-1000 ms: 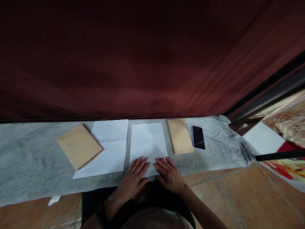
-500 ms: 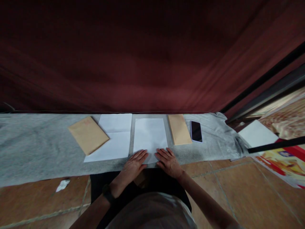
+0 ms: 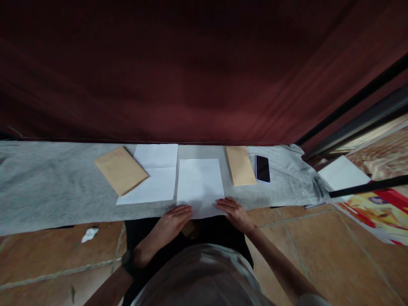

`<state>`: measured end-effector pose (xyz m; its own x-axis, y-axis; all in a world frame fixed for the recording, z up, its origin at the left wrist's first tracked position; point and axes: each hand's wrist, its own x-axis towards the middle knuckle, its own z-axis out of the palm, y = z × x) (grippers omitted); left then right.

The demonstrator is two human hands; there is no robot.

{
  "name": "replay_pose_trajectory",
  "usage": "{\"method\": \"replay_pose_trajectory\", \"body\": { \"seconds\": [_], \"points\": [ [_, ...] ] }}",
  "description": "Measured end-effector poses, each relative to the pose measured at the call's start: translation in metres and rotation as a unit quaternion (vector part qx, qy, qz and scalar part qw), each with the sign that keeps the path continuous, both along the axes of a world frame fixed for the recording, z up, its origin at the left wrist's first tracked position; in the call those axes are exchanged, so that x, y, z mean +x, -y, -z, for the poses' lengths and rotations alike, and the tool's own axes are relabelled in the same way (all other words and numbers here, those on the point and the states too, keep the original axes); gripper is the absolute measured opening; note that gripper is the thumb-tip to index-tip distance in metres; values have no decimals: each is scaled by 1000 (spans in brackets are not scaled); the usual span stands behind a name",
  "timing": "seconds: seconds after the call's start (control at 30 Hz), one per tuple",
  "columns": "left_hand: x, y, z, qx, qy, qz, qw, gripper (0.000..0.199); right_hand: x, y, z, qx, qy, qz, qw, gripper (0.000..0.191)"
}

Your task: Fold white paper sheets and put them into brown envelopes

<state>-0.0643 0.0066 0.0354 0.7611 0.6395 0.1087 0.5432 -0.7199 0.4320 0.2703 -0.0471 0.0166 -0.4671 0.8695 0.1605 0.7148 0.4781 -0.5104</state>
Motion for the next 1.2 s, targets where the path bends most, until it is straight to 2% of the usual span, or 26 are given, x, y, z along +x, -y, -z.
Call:
{"method": "replay_pose_trajectory", "body": {
  "seconds": [0.17,0.27,0.4,0.53,0.63,0.77,0.87,0.97,1.1,1.2],
  "points": [
    [-20,-15,5,-29,52,-29,998,48,2,4,3,-28,-82,46,995,33],
    [-20,-21,6,-50,72,-25,996,36,1,4,4,-18,-104,66,992,36],
    [-15,-22,8,-51,84,-50,994,20,2,-2,3,-7,-97,53,994,37],
    [-11,-25,12,-63,102,-71,990,20,1,-12,0,-40,-93,127,987,28],
    [-7,-32,7,-86,102,-114,984,24,-3,-17,-4,-58,-93,200,974,28],
    [-1,-37,-7,-116,117,-186,969,29,-8,-18,-6,-71,-128,269,952,30],
    [1,-35,-10,-135,123,-221,958,32,-11,-16,-3,-92,-131,278,947,31],
    [5,-30,-6,-138,117,-273,945,32,-14,-18,0,-87,-123,282,948,31],
    [15,-30,-3,-146,111,-339,923,33,-18,-32,-1,-95,-95,298,945,36],
    [25,-36,-5,-122,69,-374,917,30,-22,-45,-5,-94,-50,321,941,37]
  ]
}}
